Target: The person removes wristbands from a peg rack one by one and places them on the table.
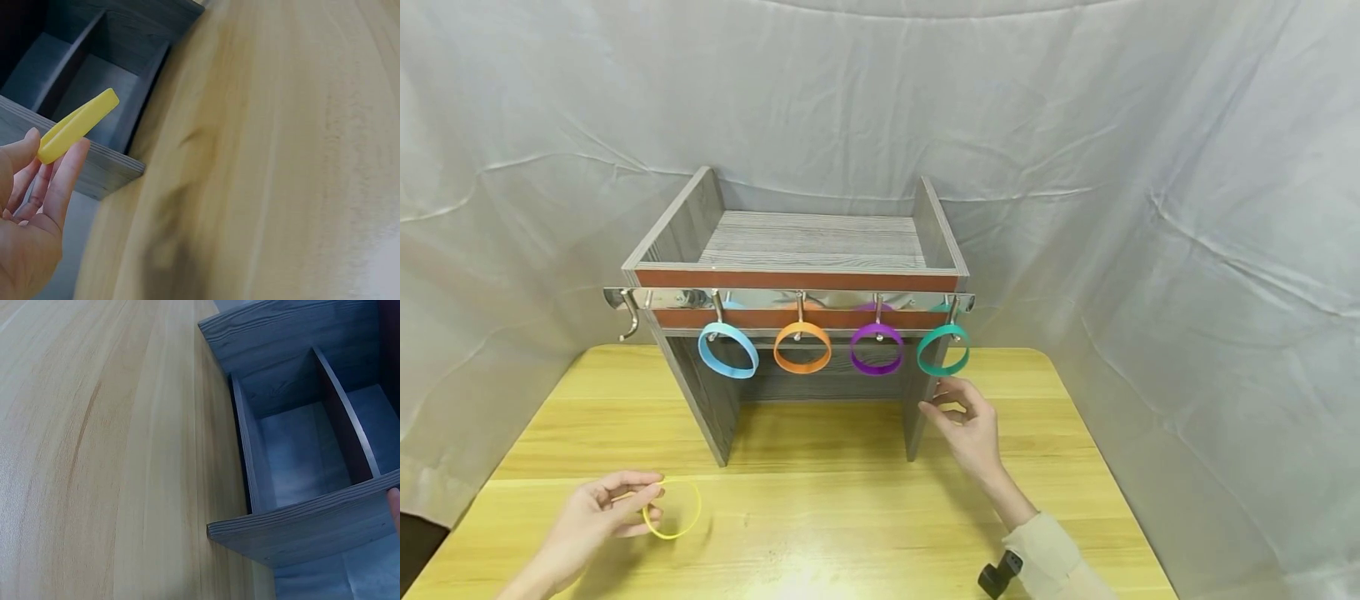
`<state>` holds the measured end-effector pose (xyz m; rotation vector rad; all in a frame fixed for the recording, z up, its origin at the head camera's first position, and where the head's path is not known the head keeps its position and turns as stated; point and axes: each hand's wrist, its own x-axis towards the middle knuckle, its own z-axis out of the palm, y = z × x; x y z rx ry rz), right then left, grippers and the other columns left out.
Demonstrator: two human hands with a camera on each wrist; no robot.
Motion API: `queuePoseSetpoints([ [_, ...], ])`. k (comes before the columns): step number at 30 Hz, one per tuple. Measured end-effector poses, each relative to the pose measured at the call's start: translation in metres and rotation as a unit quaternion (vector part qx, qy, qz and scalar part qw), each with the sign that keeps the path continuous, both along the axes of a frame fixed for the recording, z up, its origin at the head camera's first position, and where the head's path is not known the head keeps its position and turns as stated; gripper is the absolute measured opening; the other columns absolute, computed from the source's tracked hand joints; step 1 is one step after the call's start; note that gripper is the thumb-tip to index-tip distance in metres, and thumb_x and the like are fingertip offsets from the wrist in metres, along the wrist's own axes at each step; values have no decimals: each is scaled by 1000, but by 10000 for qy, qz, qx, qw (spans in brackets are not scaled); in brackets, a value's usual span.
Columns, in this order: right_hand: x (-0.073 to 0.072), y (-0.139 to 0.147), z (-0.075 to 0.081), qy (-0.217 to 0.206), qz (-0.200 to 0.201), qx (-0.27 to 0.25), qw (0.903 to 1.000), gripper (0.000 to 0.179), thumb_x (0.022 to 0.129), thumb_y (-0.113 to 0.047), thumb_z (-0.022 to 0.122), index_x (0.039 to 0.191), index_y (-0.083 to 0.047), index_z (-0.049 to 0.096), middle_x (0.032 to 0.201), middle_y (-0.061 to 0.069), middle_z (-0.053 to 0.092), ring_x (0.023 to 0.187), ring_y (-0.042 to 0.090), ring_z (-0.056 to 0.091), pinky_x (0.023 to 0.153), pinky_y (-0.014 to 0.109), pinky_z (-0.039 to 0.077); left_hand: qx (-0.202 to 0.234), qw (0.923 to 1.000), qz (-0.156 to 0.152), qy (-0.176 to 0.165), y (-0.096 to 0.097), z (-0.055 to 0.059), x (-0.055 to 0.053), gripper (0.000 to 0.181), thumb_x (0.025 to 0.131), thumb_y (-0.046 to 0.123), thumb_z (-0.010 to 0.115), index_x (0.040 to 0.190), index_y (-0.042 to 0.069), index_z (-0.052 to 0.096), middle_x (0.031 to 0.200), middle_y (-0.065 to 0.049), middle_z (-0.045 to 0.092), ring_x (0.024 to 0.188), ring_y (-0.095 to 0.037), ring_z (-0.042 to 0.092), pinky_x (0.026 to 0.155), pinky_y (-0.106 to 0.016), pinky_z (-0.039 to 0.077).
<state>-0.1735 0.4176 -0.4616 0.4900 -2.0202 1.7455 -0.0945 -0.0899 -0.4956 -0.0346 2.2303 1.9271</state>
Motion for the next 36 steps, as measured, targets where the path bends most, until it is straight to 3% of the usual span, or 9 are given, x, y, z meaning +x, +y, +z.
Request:
queuePoseSetpoints([
  [10,-1,0,-2,164,42,-75,9998,39,85,22,72,123,13,63,106,-14,75,94,3,73,70,16,67,119,9987,-484,-136,-3,-27,-2,34,106,11,63,131,-12,60,106,15,77,85,-6,75,79,-30,70],
  [16,-1,-1,-1,201,13,-144,9997,38,84,24,72,119,14,63,105,-13,75,93,3,73,68,15,66,254,9961,-634,-567,2,-40,0,41,107,15,63,135,-14,56,107,20,76,88,-8,75,82,-31,70],
  [36,-2,1,-3,213,110,-75,9997,38,87,20,73,123,13,63,106,-14,76,94,3,73,71,16,67,173,9942,-535,-921,5,-52,-4,49,105,21,68,138,-13,55,105,14,78,88,-9,75,82,-33,71],
])
